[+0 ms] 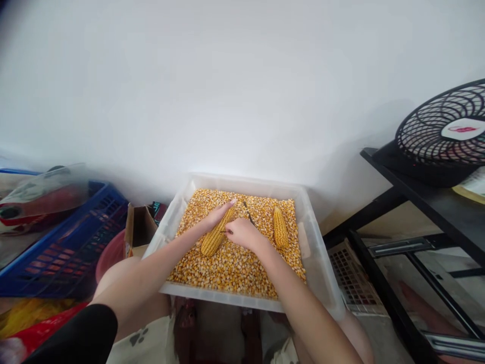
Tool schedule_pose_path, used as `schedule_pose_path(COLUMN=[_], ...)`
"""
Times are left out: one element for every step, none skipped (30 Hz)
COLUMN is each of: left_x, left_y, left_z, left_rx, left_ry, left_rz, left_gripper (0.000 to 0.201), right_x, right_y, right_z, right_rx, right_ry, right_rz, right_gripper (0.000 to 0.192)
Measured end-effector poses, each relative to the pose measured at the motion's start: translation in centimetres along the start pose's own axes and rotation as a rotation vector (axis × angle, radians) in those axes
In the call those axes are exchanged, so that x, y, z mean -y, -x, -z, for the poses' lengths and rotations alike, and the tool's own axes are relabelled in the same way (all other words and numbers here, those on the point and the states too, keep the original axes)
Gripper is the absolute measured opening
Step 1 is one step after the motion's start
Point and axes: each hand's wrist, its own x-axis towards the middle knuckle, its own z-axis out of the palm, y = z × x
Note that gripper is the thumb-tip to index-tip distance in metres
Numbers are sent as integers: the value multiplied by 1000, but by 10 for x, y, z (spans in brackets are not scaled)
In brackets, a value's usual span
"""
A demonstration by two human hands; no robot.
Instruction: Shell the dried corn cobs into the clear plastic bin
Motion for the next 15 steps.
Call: schedule_pose_path(left_x=[-1, -1, -1, 0, 1, 3, 4, 6, 7, 8, 9, 9, 10, 9, 9], left_y=[0, 0, -1, -1, -2, -2, -2, -2, -2, -2, -1, -1, -1, -1, -2], left_z=[0, -1, -1, -1, -2, -3, -4, -6, -7, -8, -9, -10, -9, -8, -7], left_rx=[-2, -5, -10, -13, -17, -11, 5, 34, 69, 107, 142, 162, 162, 151, 133], left_ry=[-21, -42, -58, -71, -86, -108, -142, -189, -248, -304, -347, -371, -375, -357, -323], left_rz=[3, 8, 10, 7, -1, -13, -28, -42, -52, -55, -56, -53, -48, -43, -39], left_gripper=[54, 54, 54, 54, 53, 52, 51, 50, 50, 51, 52, 53, 55, 55, 55], right_x=[0, -1, -1, -1, -1, -1, -1, -1, -1, -1, -1, -2, -2, -3, -4], right_y=[0, 1, 1, 1, 2, 2, 2, 1, 1, 1, 1, 1, 1, 2, 3], right_z=[0, 1, 1, 1, 1, 0, -1, -2, -3, -5, -6, -6, -7, -6, -5], right_rx=[4, 7, 9, 8, 8, 17, 33, 52, 74, 92, 106, 112, 112, 110, 100], right_ry=[1, 1, -2, -10, -25, -45, -68, -86, -98, -106, -110, -112, -116, -122, -126], right_rz=[3, 4, 6, 6, 10, 17, 25, 33, 40, 45, 48, 48, 47, 46, 42], right_gripper=[20, 20, 21, 21, 21, 21, 22, 22, 22, 23, 23, 22, 21, 21, 20])
